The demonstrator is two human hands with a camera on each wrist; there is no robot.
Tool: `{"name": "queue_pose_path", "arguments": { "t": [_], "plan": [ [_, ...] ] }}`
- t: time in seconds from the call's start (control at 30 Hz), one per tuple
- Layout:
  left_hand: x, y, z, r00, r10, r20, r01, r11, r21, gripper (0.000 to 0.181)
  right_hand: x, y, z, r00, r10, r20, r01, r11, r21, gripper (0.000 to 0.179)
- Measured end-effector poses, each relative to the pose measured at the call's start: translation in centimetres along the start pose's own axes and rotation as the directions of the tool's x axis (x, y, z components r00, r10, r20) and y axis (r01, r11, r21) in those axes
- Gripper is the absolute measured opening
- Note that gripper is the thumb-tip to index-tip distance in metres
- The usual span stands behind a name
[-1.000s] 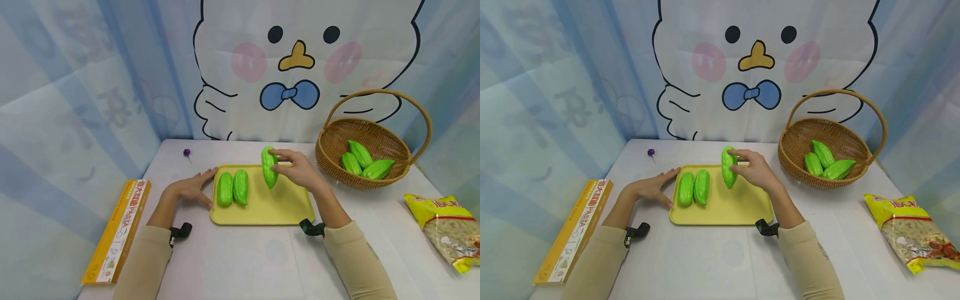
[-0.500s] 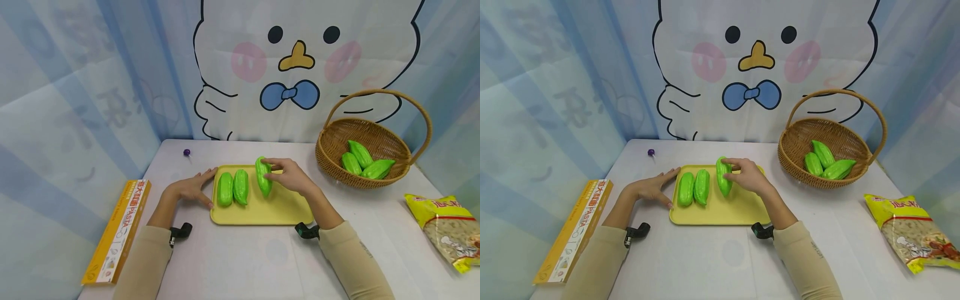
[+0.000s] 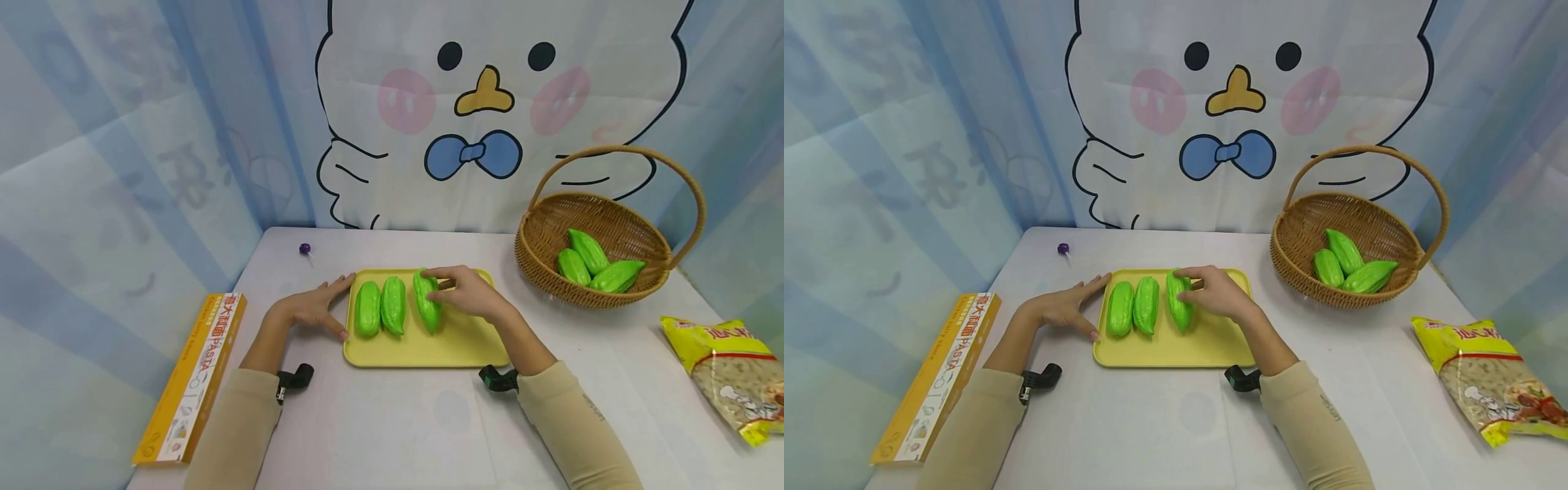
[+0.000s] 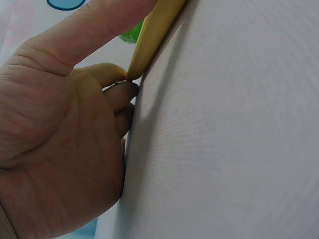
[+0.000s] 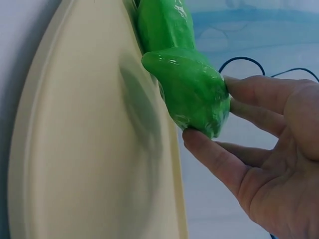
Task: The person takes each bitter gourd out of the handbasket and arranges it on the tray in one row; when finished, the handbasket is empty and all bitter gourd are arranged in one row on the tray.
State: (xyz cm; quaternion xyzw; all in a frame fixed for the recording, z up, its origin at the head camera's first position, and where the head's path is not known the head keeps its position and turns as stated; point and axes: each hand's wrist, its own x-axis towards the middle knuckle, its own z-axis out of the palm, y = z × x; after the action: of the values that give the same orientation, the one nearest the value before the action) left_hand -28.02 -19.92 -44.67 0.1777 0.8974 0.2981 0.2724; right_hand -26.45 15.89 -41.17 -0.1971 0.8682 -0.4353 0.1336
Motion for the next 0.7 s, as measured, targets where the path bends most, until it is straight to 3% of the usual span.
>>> {"name": "queue_pose_path", "arguments": {
  "t": [0.37, 0.7],
  "plan": [
    [0.0, 0.1, 0.0, 1.000, 0.000, -0.003, 0.000, 1.000, 0.010, 0.139, -0.1, -0.1, 0.6, 1.000, 0.011, 0.024, -0.010, 1.000, -0.025, 0.049],
    [0.0, 0.0, 0.0, 1.000, -0.007, -0.003, 0.007, 1.000, 0.017, 0.139, 0.3, 0.0, 1.4, 1.000, -0.002, -0.002, 0.002, 0.992, -0.124, 0.050]
  ]
}}
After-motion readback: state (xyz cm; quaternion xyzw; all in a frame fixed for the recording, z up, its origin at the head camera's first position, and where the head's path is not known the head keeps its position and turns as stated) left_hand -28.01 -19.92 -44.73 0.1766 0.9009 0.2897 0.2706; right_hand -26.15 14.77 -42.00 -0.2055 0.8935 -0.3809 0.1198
